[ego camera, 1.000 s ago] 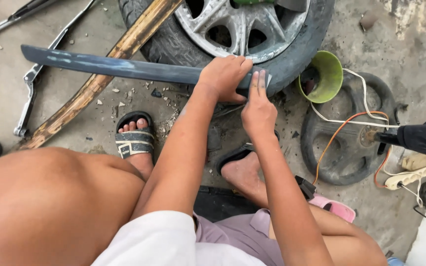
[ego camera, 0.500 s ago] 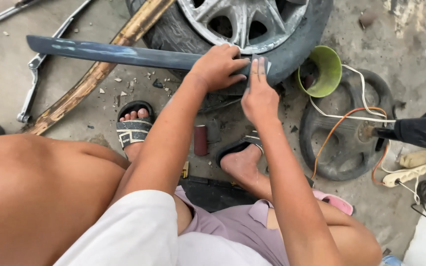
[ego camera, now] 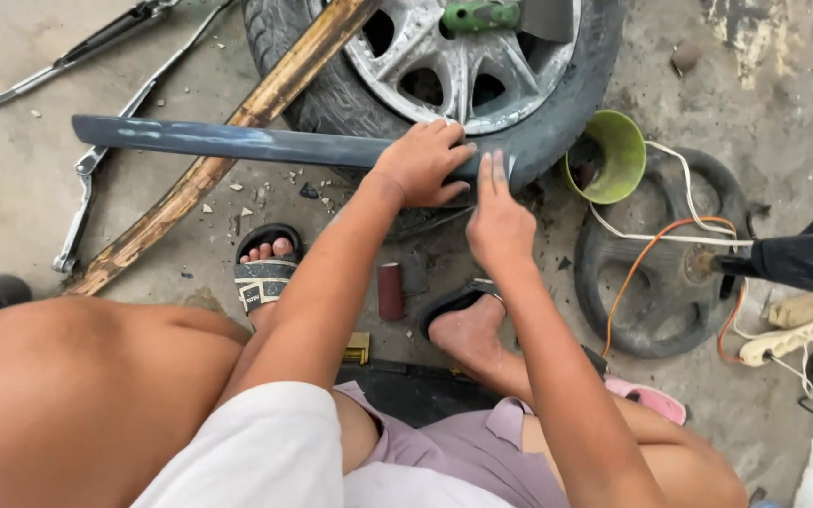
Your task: The person sits on the ground and uses a sanding block to smooth the surface of a long, curved metal blade resting on a car tire. The person holds the blade steady with one hand while sanding it with the other.
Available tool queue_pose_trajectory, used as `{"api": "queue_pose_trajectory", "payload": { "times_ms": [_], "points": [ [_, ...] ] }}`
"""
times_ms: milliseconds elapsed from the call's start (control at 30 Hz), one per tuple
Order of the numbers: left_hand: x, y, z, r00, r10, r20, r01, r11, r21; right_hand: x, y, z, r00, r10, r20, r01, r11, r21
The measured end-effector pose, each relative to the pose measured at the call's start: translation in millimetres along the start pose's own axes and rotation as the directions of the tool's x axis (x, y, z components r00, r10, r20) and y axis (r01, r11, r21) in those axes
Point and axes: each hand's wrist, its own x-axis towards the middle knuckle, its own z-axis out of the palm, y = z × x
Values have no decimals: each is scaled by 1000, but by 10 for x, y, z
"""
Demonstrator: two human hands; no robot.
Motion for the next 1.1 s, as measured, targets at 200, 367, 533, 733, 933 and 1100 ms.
{"api": "queue_pose_trajectory", "payload": {
  "times_ms": [200, 367, 533, 733, 933, 1100],
  "points": [
    [-21, -22, -10, 998, 68, -8, -69, 998, -9, -195, -391, 29, 997, 66, -36, -70, 989, -134],
    [-6, -2, 3, 998, 63, 28, -62, 997, -46, 68, -130, 233, 997, 65, -30, -67, 996, -56],
    [40, -55, 51, 997, 50, 56, -51, 999, 4, -124, -272, -24, 998, 19, -59, -20, 1000, -10],
    [-20, -96, 158, 992, 110, 57, -105, 991, -85, 46, -270, -118, 980, 135, 148, -166, 961, 222],
    [46, -75, 328, 997, -6, 78, 6, 1000, 0, -10, -102, 80, 998, 23, -53, -16, 991, 130],
    [40, -47, 190, 999, 7, 40, -7, 1000, -2, -288, -332, -60, 990, 31, -139, -11, 990, 144]
  ]
}}
